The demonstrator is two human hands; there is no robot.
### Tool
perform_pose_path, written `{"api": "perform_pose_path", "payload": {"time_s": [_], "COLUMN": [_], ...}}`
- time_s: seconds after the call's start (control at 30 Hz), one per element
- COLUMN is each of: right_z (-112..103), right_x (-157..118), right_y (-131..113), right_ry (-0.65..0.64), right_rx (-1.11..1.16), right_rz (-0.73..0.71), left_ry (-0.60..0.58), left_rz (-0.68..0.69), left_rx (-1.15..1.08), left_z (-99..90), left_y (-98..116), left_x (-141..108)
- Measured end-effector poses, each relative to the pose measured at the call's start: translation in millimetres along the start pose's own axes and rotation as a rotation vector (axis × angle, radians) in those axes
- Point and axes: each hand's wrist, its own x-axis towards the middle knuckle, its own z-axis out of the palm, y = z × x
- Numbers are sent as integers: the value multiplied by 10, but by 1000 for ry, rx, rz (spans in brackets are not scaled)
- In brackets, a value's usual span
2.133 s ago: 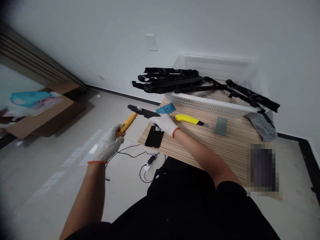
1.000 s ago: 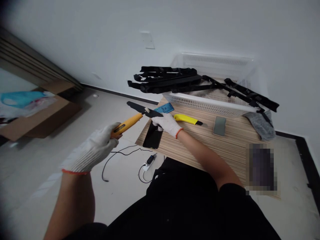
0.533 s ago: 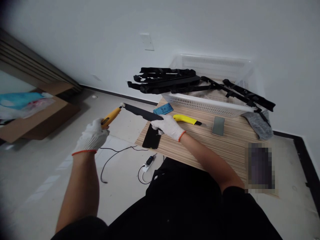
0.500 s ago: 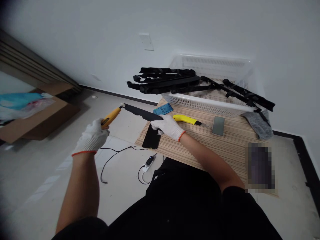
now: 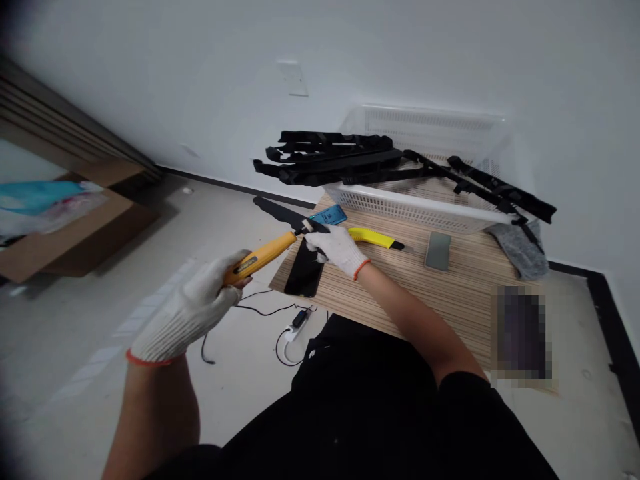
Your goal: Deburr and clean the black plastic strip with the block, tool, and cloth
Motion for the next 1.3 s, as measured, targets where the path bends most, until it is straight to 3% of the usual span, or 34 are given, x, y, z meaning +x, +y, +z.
{"api": "perform_pose_path", "payload": {"time_s": [0.13,0.4,0.6,0.77,1.0,1.17,1.3], "right_z": [-35,-101,-157,-155,-88,-52,-88], "right_x": [-77,-282,-329,-310,-247,-236,-215], "right_y": [-56,-169,-142,-110,-92,-120,-81], "right_ry": [15,-6,-62,-79,-25,34,52], "right_rx": [12,4,7,-11,-19,29,93], "right_rz": [-2,-55,-55,-56,-35,28,75], "left_ry": [91,245,287,233,175,14,-34], "left_rz": [-47,-210,-320,-363,-196,-98,-31], "left_rx": [62,159,145,142,54,-94,-126], "left_z": [29,89,13,-55,50,143,169], "left_y": [-171,-742,-907,-873,-595,-259,-198], "left_x": [94,454,557,553,426,206,52]}}
